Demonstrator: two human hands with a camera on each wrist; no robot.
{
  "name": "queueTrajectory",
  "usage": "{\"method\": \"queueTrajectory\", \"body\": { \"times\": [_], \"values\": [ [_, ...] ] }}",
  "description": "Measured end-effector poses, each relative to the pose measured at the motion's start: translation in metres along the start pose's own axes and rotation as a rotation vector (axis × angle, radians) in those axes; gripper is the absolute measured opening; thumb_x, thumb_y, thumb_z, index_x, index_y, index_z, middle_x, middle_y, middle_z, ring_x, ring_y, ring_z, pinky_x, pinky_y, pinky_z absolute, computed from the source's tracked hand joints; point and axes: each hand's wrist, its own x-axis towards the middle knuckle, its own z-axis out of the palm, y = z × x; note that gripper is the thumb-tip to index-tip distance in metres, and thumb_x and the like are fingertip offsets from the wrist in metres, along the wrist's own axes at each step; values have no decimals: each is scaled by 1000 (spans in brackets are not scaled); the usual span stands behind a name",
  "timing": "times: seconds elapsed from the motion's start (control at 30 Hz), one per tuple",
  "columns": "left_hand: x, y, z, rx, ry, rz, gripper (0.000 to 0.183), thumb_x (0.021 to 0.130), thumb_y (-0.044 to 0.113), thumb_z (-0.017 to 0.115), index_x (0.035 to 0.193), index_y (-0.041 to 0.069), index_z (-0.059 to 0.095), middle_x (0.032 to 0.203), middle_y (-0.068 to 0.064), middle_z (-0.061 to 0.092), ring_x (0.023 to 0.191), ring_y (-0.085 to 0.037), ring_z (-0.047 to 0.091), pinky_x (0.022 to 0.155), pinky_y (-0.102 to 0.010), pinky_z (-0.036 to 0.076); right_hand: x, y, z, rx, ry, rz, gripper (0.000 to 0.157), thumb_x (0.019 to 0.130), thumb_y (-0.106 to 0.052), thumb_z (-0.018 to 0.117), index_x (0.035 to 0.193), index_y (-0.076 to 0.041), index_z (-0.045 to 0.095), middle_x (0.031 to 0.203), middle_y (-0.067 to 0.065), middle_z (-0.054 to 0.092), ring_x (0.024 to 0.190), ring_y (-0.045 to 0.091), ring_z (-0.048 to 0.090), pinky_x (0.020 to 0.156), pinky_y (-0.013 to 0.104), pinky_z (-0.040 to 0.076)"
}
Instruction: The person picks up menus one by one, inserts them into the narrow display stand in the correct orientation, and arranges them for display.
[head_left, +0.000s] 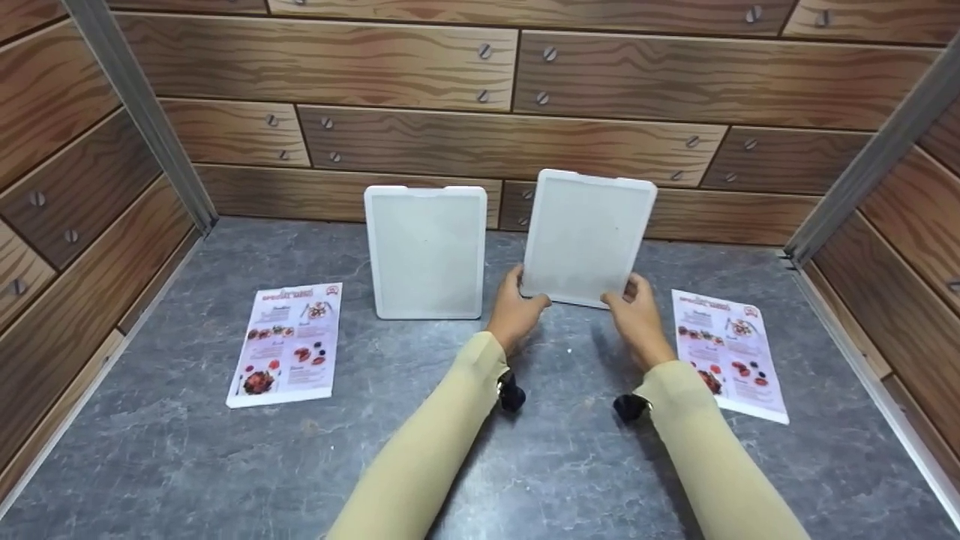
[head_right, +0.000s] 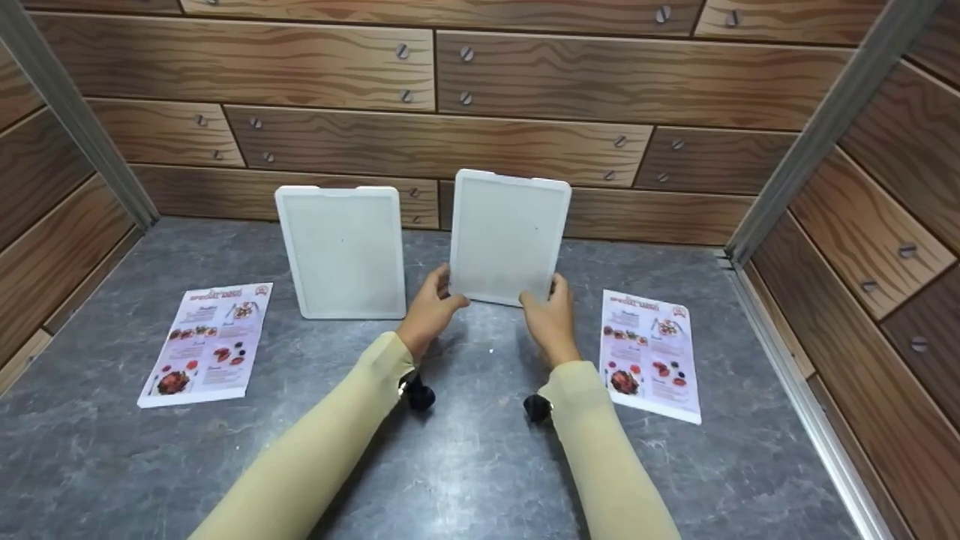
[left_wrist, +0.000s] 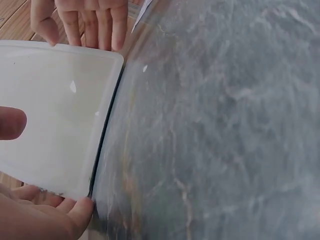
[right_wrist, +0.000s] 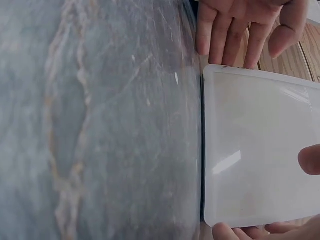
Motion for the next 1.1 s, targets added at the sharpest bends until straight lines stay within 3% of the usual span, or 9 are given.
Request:
{"method": "queueTrajectory", "body": {
  "times": [0.4, 0.63, 1.1],
  "values": [
    [-19, -1, -2, -9, 1, -23, 84, 89, 11, 65, 162, 4, 24, 163, -17, 30, 150, -31, 32, 120, -43, 33, -9, 1, -6, -26, -110, -15, 74, 101, -7, 54, 161, 5, 13, 161, 31, 27, 150, 42, 30, 122, 48, 28],
    [-31, 0, -5, -16, -36, -37, 86, 89, 14, 66, 163, 5, 23, 164, -16, 29, 151, -31, 30, 120, -45, 32, -18, 1, -14, -43, -139, 2, 74, 102, -9, 53, 162, 4, 11, 164, 30, 24, 152, 42, 26, 122, 51, 28],
    [-52, 1, 5, -29, -6, -24, 89, 82, 10, 70, 160, 2, 27, 158, -18, 35, 145, -31, 38, 120, -44, 31, -28, 6, -20, -32, -154, -1, 73, 103, -8, 53, 162, 4, 11, 164, 29, 24, 152, 41, 27, 122, 50, 29]
  ]
}}
